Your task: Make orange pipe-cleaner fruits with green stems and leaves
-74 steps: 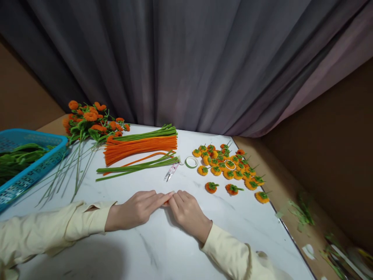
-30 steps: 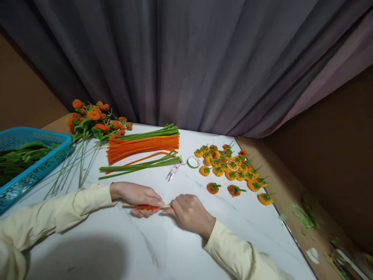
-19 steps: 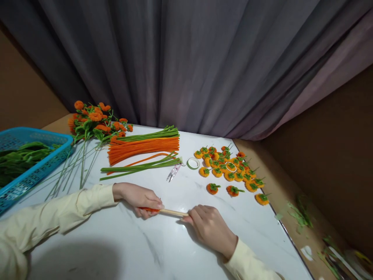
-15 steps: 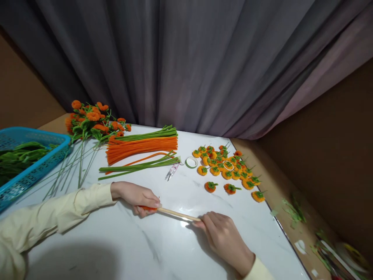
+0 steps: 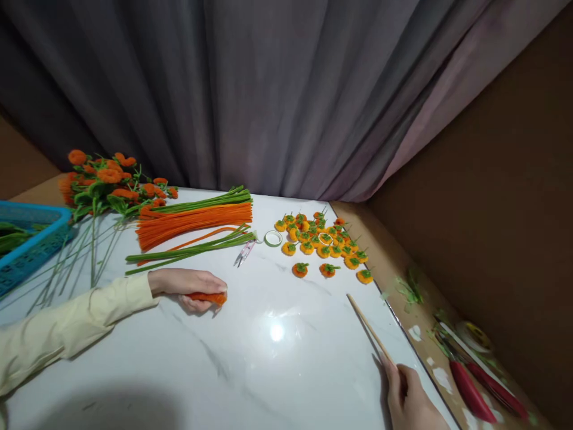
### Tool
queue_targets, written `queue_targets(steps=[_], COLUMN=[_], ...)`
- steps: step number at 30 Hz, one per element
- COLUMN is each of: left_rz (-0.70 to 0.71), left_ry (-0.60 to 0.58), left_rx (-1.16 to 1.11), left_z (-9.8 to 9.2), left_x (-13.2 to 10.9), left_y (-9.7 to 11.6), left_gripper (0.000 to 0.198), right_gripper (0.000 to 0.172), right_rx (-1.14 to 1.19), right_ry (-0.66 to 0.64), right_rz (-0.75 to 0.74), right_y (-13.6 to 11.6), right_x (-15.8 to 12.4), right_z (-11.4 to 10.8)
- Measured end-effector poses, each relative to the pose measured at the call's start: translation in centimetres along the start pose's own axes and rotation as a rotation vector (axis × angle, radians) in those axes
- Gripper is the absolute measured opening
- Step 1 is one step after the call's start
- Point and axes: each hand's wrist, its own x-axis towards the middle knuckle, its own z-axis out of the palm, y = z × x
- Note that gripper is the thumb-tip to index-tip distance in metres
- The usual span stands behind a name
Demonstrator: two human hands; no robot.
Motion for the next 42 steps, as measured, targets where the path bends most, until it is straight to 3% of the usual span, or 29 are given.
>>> queue_targets(steps=[2,6,11,15,20,24,29,36,39,42], left_rz=[0.013,0.05,0.058,0.067,0.108,0.118,0.122,0.141,0.147,0.15], left_ry=[0.031,0.071,0.091,0.083,0.081,0.066,0.02,-0.004,-0.051,-0.052], left_rx=[0.009,-0.003,-0.008,-0.006,0.017,0.015,-0.009,0.067,0.067,0.068], left_z=[-0.1,-0.2,-0.3,-0.1,0.0,-0.1,0.1,-0.3,-0.8,-1.1], left_x=[0.1,0.3,0.4,0.3,0.3,0.3,0.1,0.2,0.4,0.5], left_y=[-0.1,-0.3,-0.3,-0.1,-0.1,-0.1,0.4,0.1,-0.1,-0.3], left_gripper=[0.034,0.031,0.029,0.028,0.026,0.025,0.023,0.027,0.026,0.026], right_gripper=[0.042,0.051,0.05,0.045,0.028,0.023,0.022,0.015,0.016,0.017], right_rx=[0.021,0.108,0.246,0.223,0.196,0.214,0.13,0.044,0.025,0.006], right_ry=[0.068,0.174,0.228,0.335,0.365,0.23,0.008,-0.235,-0.293,-0.339], right_rz=[0.06,-0.015,-0.212,-0.382,-0.701,-1.063,-1.458,-1.661,-1.756,-1.8], right_y=[-0.4,-0.7,-0.4,-0.5,-3.2,-9.6,-21.3,-37.2,-41.3,-43.3], right_x=[-0.1,0.7,1.3,1.0,1.4,2.6,3.8,3.9,2.6,1.6], right_z=[0.3,1.0,1.7,1.7,-0.5,-3.6,-5.4,-1.7,0.1,1.0])
